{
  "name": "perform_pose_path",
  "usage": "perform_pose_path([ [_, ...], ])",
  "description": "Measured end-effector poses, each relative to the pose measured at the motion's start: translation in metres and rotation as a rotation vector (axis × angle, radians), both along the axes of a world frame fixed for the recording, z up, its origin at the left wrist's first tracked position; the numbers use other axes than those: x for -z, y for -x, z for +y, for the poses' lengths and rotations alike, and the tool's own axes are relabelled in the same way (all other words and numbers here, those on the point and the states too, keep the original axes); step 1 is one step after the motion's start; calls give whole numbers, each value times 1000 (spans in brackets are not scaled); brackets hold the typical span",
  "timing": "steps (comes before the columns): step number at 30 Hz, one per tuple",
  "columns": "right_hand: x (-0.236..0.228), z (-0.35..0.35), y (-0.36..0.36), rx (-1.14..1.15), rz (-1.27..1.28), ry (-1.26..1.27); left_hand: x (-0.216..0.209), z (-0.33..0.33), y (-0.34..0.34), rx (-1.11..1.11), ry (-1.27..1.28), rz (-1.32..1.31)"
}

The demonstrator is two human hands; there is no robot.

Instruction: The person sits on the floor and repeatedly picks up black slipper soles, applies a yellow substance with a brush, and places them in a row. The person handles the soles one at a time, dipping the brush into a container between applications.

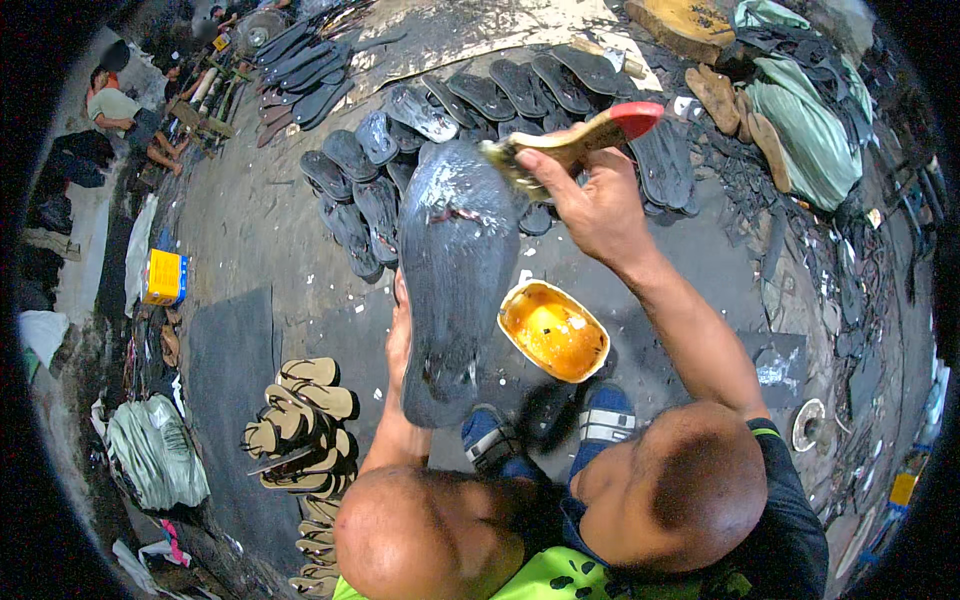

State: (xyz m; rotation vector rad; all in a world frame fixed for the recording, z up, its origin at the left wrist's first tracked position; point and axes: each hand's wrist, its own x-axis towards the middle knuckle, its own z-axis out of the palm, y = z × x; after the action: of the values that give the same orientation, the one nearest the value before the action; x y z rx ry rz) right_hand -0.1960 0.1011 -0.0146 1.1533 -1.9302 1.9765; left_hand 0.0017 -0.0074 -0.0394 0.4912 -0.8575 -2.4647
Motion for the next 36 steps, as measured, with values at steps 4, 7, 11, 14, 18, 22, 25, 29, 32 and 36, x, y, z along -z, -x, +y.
perform_pose_path([
  [4, 1, 22, -31, -85, -58, 155, 9, -22, 1, 119, 19, 141],
  [7, 16, 27, -67, -261, -4, 80, -15, -5, 8, 77, 145, 90],
  [11, 14, 23, -5, -48, 143, 82, -6, -15, 0, 46, -12, 27],
  [14, -47, 14, 10, -149, 388, 236, -3, -14, -6, 28, 186, 22],
  [18, -29, -10, 2, -362, 280, -5, -23, -17, 2, 38, -89, 20],
  [22, 27, 5, -73, -522, -242, 9, -21, -14, 26, -55, -55, 156],
  [25, 37, 15, -109, -447, 10, 4, -10, -37, 15, -114, -34, 255],
  [29, 32, 11, -110, -562, 107, 109, -21, -53, 3, -154, 45, 282],
  [32, -14, 11, -80, -156, 21, 147, -17, -42, 25, -40, 7, 364],
  [36, 36, 0, -112, -457, 83, 121, -23, -53, 14, -172, 108, 343],
])
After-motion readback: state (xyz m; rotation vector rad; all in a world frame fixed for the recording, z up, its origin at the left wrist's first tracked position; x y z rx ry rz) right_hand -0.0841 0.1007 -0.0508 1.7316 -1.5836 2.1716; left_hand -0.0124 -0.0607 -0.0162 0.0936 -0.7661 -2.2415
